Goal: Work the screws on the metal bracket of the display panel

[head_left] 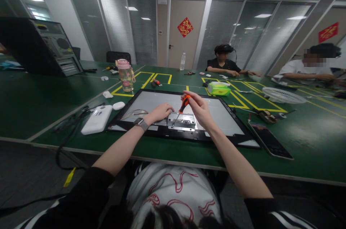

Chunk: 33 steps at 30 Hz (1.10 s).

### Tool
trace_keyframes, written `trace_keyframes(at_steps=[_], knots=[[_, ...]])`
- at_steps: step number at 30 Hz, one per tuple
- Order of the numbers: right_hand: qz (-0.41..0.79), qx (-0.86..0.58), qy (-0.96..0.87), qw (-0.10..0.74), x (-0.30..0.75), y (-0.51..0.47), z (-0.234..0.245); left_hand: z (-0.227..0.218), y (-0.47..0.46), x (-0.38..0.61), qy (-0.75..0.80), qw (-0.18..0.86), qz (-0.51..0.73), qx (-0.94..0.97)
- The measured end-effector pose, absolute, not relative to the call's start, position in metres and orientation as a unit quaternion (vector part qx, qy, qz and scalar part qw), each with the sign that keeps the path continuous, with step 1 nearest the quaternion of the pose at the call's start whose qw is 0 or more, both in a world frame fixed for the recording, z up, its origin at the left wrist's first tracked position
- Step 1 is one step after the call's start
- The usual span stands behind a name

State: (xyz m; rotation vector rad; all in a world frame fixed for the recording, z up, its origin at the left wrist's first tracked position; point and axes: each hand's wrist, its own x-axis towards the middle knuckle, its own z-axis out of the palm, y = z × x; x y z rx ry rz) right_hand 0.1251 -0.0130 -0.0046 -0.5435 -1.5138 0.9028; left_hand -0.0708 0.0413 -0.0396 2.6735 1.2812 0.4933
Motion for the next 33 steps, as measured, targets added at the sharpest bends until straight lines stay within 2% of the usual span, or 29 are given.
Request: trace_keyframes(at_steps=[17,33], knots=[[0.418,-0.219,-0.657,0.588,0.1226,-0.0149,-0.0044,-0.0426,0.0434,-0.0716,0.422,0.064,0.170,0.888],[0.318,-0.240,-0.695,0.599,0.1238,-0.0151,-0.0039,-0.0423,0.0441,-0.0715,0.418,0.064,0.166,0.891]])
